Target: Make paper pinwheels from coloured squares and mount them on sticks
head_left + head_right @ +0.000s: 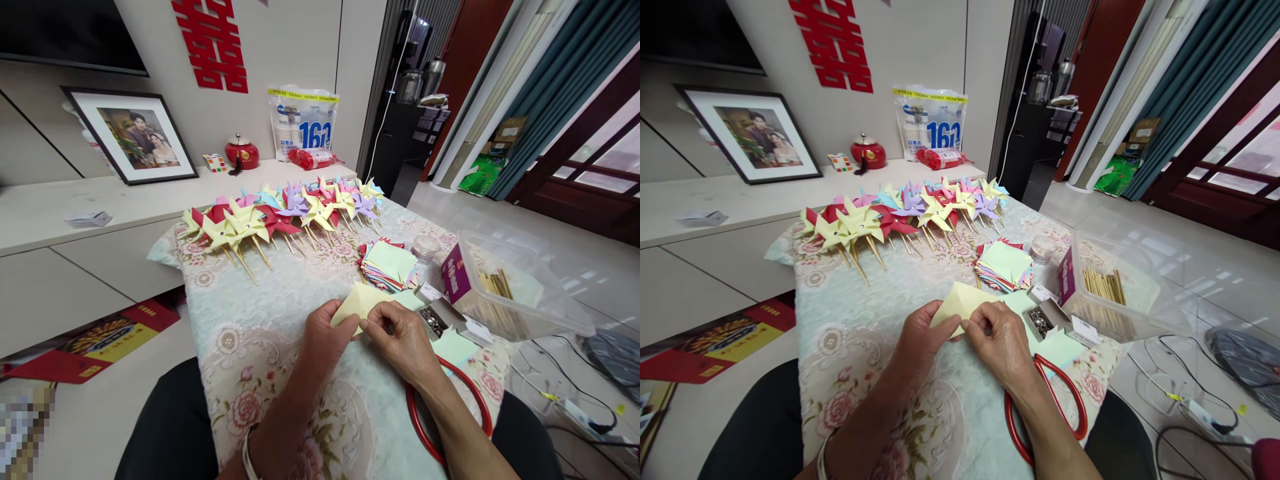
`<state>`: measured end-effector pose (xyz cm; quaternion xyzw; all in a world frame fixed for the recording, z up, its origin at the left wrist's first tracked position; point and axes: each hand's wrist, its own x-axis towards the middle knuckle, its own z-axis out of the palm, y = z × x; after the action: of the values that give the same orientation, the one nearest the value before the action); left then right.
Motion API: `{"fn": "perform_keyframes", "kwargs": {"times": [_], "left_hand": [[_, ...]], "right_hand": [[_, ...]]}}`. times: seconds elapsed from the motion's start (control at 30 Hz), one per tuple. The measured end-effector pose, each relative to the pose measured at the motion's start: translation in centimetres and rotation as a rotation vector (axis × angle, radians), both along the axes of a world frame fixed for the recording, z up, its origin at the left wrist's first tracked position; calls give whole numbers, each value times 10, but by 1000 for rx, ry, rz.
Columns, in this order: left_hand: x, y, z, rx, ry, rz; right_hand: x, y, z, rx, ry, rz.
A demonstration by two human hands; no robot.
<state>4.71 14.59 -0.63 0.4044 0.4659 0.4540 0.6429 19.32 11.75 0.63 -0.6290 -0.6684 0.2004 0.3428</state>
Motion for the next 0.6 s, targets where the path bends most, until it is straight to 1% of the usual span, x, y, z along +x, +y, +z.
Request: {"fn": "perform_keyframes", "kwargs": {"times": [0.2, 0.47, 0.6], "left_hand": [[-1, -1, 3, -40, -7, -1], [-1, 1, 1, -41, 28, 9], [-1, 3, -1, -31, 57, 25]], "right_hand": [[0, 0, 0, 1, 12, -16], [-1, 0, -1, 5, 42, -17], [-2, -1, 1, 25, 49, 1]]}}
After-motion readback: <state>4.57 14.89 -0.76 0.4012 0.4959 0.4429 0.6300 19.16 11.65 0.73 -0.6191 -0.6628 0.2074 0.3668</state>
